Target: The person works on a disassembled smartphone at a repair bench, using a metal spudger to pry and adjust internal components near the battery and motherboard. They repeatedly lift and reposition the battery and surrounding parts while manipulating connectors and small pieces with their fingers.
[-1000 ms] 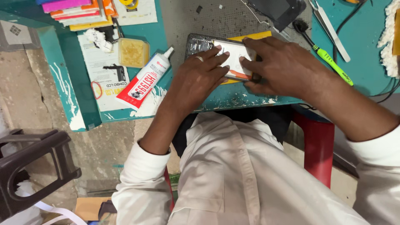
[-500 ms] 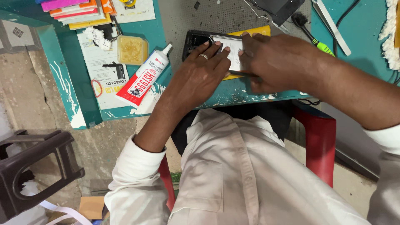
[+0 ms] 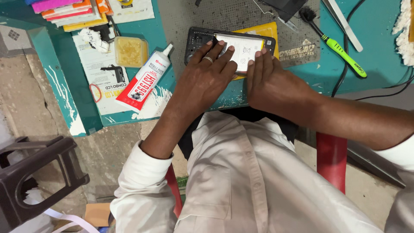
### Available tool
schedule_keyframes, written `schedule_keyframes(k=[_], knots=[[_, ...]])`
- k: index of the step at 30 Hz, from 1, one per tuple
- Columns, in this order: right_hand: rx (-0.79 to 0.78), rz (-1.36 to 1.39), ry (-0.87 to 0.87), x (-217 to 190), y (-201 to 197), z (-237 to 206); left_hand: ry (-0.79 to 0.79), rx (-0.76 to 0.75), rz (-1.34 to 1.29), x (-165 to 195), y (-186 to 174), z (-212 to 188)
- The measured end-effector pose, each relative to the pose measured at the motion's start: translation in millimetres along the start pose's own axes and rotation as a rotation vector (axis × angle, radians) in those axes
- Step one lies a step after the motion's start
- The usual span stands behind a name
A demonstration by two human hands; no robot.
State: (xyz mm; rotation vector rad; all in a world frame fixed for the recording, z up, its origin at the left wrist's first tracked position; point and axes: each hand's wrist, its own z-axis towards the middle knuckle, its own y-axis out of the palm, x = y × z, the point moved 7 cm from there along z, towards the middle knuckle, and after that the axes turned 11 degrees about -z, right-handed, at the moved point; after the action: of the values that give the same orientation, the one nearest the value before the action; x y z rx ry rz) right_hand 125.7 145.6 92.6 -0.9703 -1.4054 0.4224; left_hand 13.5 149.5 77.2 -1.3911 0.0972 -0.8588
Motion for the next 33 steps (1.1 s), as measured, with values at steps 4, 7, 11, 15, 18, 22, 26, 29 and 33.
schedule_keyframes(k=[4,7,11,15,18,22,26,29,33], knots=[[-0.019,-0.001,0.071,-11,6,2,-0.008,-0.006,-0.018,0,0,2],[-0.020,0.019,0.113,-16,11,0,-0.003,-0.013,-0.030,-1,-1,3],[0.002,0.012,0.165,-16,14,2,-0.003,-0.016,-0.038,-4,-2,4],[0.016,0.021,0.163,-12,12,3,-0.006,-0.020,-0.070,-4,-5,6],[0.024,0.057,0.125,-5,6,0,0.023,-0.011,-0.068,-3,-10,5],[-0.001,0.425,0.083,12,11,-13,0.046,0.008,-0.051,-4,-16,0],[0.147,0.324,0.090,26,12,-17,0.032,0.105,-0.045,-6,-21,-6],[0.241,0.433,0.174,35,10,-22,-0.136,0.508,-0.338,-8,-39,-21],[0.314,0.681,0.321,51,7,-28,-0.692,1.156,-1.206,-11,10,-56]])
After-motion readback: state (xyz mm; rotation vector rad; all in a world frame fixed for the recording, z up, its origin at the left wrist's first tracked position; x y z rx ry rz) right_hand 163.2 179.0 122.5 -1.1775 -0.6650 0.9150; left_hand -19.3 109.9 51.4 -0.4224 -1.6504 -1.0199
